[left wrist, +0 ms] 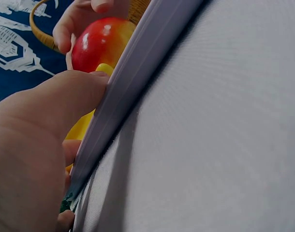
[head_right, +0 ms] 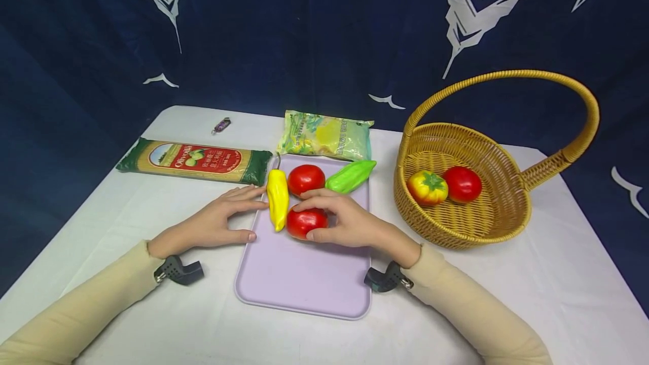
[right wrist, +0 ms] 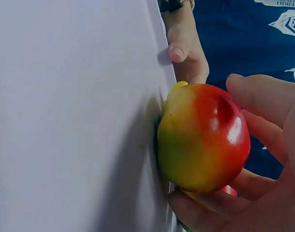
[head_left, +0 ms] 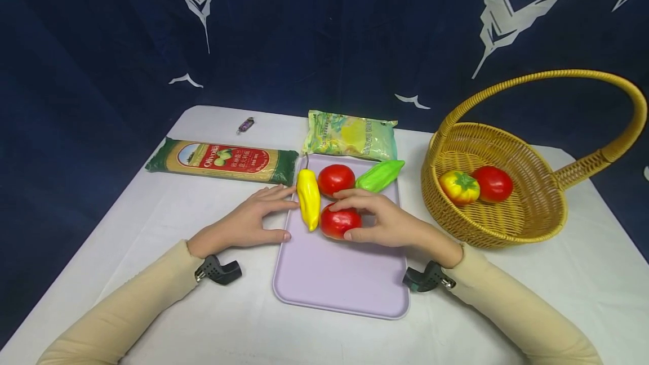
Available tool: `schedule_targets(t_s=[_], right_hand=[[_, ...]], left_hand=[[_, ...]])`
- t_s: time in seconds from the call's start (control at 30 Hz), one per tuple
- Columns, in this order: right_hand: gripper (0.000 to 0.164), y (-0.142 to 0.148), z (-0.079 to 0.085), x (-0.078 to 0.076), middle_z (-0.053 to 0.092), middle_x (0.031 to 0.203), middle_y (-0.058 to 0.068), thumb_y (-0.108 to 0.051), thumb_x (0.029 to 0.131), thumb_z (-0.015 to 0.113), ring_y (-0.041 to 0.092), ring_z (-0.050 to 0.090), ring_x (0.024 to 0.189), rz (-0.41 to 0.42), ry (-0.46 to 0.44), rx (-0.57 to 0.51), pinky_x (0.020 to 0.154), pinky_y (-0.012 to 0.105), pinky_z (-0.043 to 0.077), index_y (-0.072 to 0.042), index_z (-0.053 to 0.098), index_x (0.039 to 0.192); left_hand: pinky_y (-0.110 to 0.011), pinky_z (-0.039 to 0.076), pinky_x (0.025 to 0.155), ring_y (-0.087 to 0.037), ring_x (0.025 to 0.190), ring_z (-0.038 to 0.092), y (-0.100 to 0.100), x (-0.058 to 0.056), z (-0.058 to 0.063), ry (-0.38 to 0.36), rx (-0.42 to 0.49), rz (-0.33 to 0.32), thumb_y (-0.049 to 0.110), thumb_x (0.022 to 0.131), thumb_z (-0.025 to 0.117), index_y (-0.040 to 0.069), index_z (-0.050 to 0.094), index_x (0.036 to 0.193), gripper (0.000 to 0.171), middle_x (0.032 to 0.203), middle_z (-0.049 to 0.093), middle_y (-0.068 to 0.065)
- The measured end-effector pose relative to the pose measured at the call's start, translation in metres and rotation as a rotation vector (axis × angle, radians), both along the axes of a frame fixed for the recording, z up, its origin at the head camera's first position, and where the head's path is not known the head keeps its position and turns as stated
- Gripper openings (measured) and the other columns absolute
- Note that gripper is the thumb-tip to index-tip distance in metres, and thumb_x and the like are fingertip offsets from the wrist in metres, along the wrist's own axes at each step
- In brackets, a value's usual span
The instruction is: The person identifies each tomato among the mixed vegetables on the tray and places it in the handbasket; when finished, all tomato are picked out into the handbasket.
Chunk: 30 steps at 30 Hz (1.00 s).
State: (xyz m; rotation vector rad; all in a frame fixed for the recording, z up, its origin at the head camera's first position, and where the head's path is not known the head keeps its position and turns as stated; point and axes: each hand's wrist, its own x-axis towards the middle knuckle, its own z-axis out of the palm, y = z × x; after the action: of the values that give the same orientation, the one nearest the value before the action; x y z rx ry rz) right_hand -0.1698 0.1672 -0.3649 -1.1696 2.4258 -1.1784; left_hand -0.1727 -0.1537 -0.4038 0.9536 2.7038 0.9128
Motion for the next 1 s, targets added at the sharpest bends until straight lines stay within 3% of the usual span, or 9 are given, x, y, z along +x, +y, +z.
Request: schedule_targets(t_s=[0.67,1.0], right_hand=[[0.042,-0.0026,0.0005,0.0001,0.057,0.147,0.019,-0.005,0.086,0.077,0.035,0.054,0.134,0.044,0.002,0.013,0.102,0.038,0.056,-0.012,0.071,0.126],[0.042,-0.0021,0.0034,0.0,0.058,0.146,0.017,-0.008,0.087,0.077,0.033,0.056,0.133,0.056,0.006,0.038,0.103,0.038,0.056,-0.014,0.071,0.128]], left_hand=[[-0.067,0.021,0.124,-0.04,0.156,0.028,0.0002,0.0006,-0.0002,0.004,-0.01,0.003,0.039,0.085,0.079,0.019,0.062,0.141,0.062,0.166,0.037,-0.006],[-0.067,0.021,0.124,-0.039,0.156,0.028,0.0004,0.0007,-0.0006,0.005,-0.012,0.007,0.039,0.085,0.079,0.02,0.062,0.141,0.062,0.166,0.037,-0.005]])
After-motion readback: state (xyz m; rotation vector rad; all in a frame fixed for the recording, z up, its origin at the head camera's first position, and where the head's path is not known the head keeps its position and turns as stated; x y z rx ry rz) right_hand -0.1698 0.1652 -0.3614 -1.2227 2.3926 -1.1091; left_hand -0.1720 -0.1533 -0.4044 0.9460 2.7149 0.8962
